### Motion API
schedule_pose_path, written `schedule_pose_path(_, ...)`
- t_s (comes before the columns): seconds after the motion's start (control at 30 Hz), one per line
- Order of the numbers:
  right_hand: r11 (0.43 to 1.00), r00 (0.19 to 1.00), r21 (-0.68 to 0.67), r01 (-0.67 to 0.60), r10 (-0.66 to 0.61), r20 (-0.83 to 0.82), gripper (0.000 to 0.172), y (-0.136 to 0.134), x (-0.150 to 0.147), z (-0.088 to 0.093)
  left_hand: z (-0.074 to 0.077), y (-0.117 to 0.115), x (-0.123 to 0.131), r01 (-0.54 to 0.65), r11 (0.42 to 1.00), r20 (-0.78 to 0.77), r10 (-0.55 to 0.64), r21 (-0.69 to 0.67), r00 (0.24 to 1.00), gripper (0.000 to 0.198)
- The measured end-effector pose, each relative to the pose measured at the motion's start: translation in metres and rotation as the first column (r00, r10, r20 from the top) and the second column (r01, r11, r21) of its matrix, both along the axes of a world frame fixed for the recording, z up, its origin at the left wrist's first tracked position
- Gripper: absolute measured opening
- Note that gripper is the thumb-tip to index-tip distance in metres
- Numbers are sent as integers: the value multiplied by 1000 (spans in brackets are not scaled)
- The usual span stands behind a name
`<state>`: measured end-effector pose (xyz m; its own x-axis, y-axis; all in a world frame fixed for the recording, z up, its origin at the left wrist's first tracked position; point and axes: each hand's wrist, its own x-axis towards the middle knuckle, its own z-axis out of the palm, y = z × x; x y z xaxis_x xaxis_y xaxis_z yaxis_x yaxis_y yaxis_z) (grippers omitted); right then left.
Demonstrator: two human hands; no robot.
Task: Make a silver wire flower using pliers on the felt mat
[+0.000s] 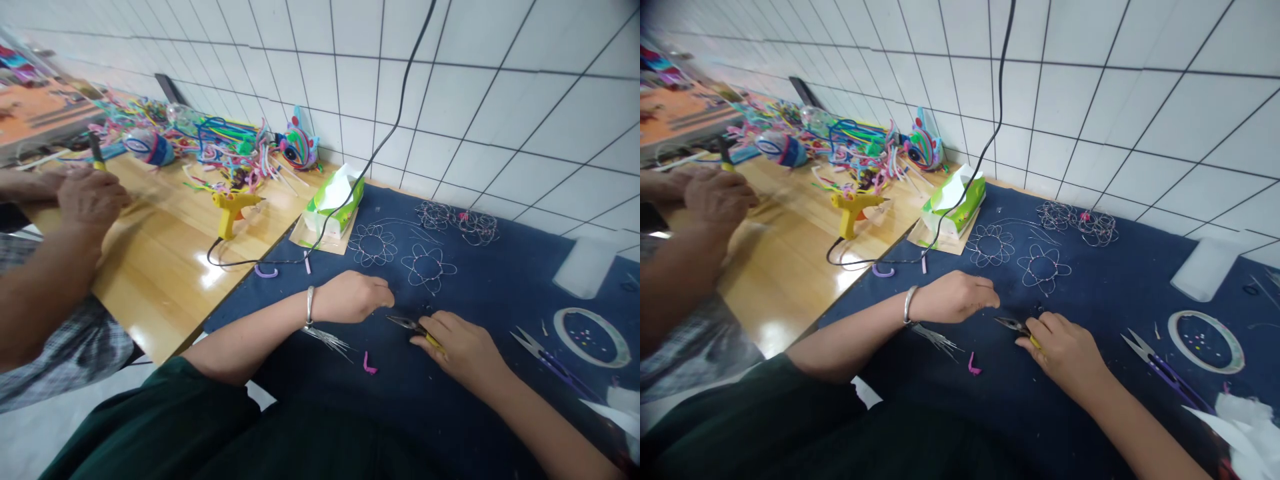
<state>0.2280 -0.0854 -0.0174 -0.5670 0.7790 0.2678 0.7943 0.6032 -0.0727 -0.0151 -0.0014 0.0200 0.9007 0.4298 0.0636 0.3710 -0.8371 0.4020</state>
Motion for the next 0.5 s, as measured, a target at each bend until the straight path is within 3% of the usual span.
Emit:
schedule_pose_path(0.13, 995, 999, 96, 23, -21, -28, 24, 4, 3, 0, -3, 12, -3, -80, 974, 173, 118, -212, 978, 26)
schedule_pose_path(0.23, 983, 1000, 183, 24, -23, -5, 26, 3, 4, 1, -7, 17, -4, -117, 907, 206, 215, -405, 955, 24)
schedule_pose_path(0.37, 940, 992, 340, -22, -20, 121, 31, 0, 4, 2, -9, 14, 0, -118, 735, 162, 298, -668, 941, 22)
schedule_pose_path(0.5, 901, 981, 426, -75, -10, 194, 35, -4, 3, 4, -8, 7, 5, -86, 559, 117, 318, -825, 941, 24)
